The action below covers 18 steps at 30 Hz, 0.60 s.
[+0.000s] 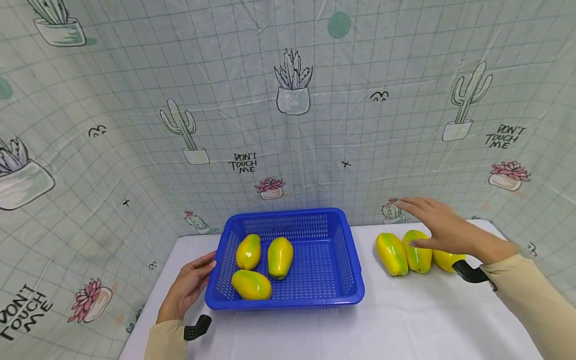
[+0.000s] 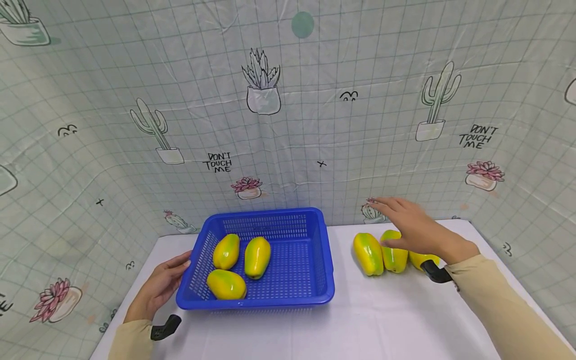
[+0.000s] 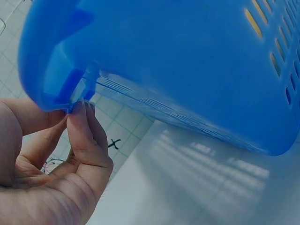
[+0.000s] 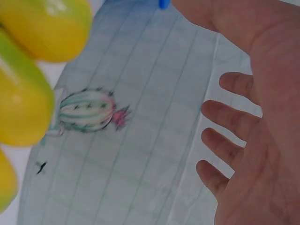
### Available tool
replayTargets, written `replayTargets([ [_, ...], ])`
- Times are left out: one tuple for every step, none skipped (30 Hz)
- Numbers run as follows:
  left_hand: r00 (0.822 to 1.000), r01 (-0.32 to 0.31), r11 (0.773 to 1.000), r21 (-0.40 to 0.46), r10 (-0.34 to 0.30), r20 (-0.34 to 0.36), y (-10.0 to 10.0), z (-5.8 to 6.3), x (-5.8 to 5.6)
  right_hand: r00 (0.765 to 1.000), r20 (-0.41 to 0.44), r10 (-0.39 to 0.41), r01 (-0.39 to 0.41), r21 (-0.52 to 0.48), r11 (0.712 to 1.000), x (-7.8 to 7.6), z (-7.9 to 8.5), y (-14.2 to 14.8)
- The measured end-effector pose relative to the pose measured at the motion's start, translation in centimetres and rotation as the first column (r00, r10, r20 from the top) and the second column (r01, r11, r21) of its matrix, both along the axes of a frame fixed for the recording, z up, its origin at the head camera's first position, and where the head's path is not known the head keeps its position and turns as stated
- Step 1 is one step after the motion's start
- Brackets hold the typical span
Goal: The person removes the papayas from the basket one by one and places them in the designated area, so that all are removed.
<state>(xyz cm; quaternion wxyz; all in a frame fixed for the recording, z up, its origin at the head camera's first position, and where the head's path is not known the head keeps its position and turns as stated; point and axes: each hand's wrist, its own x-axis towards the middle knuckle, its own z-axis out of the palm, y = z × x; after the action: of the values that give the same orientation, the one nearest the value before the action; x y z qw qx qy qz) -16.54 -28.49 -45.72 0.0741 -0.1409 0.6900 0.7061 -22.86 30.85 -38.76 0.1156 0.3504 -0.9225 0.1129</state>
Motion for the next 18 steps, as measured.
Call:
replayTargets([
  [1.0, 0.001, 1.0, 0.0, -0.001, -0.001, 0.0, 0.0, 0.0, 1.0, -0.008, 0.019, -0.019, 0.001, 1.0, 0.0, 0.3, -0.7],
  [1.0, 0.001, 1.0, 0.001, -0.001, -0.001, 0.0, 0.0, 0.0, 0.999, -0.016, 0.036, -0.036, 0.002, 0.999, 0.0, 0.5, -1.3],
  [1.0, 0.001, 1.0, 0.003, -0.001, -0.001, 0.0, 0.0, 0.0, 0.998, -0.021, 0.052, -0.052, 0.004, 0.999, 0.1, 0.7, -1.9],
  [1.0, 0.001, 1.0, 0.004, -0.001, -0.002, 0.0, 0.0, 0.0, 0.997, -0.025, 0.071, -0.07, 0.005, 0.998, 0.1, 0.9, -2.6],
  [1.0, 0.001, 1.0, 0.005, -0.001, -0.002, 0.0, 0.0, 0.1, 0.996, -0.027, 0.09, -0.09, 0.004, 0.996, 0.1, 1.1, -3.2],
  [1.0, -0.001, 1.0, 0.006, 0.001, -0.002, 0.0, 0.0, 0.1, 0.994, -0.031, 0.104, -0.104, 0.008, 0.995, 0.1, 1.3, -3.8],
  [1.0, -0.001, 1.0, 0.007, 0.001, -0.002, 0.0, 0.0, 0.1, 0.992, -0.034, 0.119, -0.119, 0.009, 0.993, 0.1, 1.4, -4.3],
  [1.0, -0.001, 1.0, 0.007, 0.001, -0.002, 0.0, 0.0, 0.1, 0.991, -0.038, 0.13, -0.13, 0.012, 0.991, 0.1, 1.5, -4.9],
  [1.0, -0.002, 1.0, 0.007, 0.002, -0.001, 0.0, 0.0, 0.1, 0.989, -0.038, 0.141, -0.141, 0.016, 0.99, 0.0, 1.6, -5.4],
  [1.0, -0.001, 1.0, 0.006, 0.001, 0.0, 0.0, 0.0, 0.1, 0.988, -0.037, 0.149, -0.148, 0.021, 0.989, 0.0, 1.7, -6.0],
  [1.0, 0.0, 1.0, 0.006, 0.001, -0.002, 0.0, 0.0, 0.1, 0.988, -0.037, 0.15, -0.149, 0.032, 0.988, 0.0, 1.7, -6.5],
  [1.0, 0.002, 1.0, 0.005, -0.001, -0.002, 0.0, 0.0, 0.1, 0.988, -0.032, 0.15, -0.148, 0.039, 0.988, 0.0, 1.7, -7.0],
  [1.0, 0.003, 1.0, 0.004, -0.003, -0.002, 0.0, 0.0, 0.1, 0.988, -0.021, 0.151, -0.15, 0.042, 0.988, -0.1, 1.8, -7.5],
  [1.0, 0.005, 1.0, 0.003, -0.005, -0.003, 0.0, 0.0, 0.1, 0.989, -0.012, 0.149, -0.148, 0.046, 0.988, -0.1, 1.8, -8.1],
  [1.0, 0.007, 1.0, 0.002, -0.007, -0.003, -0.1, 0.0, 0.1, 0.989, -0.005, 0.15, -0.149, 0.051, 0.987, -0.1, 1.7, -8.5],
  [1.0, 0.009, 1.0, 0.002, -0.009, -0.004, -0.1, 0.0, 0.1, 0.988, 0.006, 0.153, -0.153, 0.051, 0.987, -0.2, 1.7, -9.0],
  [1.0, 0.009, 1.0, 0.001, -0.009, -0.006, -0.1, 0.0, 0.0, 0.987, 0.013, 0.159, -0.159, 0.053, 0.986, -0.2, 1.7, -9.4],
  [1.0, 0.009, 1.0, 0.0, -0.009, -0.005, -0.1, -0.1, 0.0, 0.985, 0.018, 0.171, -0.171, 0.05, 0.984, -0.3, 1.6, -9.9],
])
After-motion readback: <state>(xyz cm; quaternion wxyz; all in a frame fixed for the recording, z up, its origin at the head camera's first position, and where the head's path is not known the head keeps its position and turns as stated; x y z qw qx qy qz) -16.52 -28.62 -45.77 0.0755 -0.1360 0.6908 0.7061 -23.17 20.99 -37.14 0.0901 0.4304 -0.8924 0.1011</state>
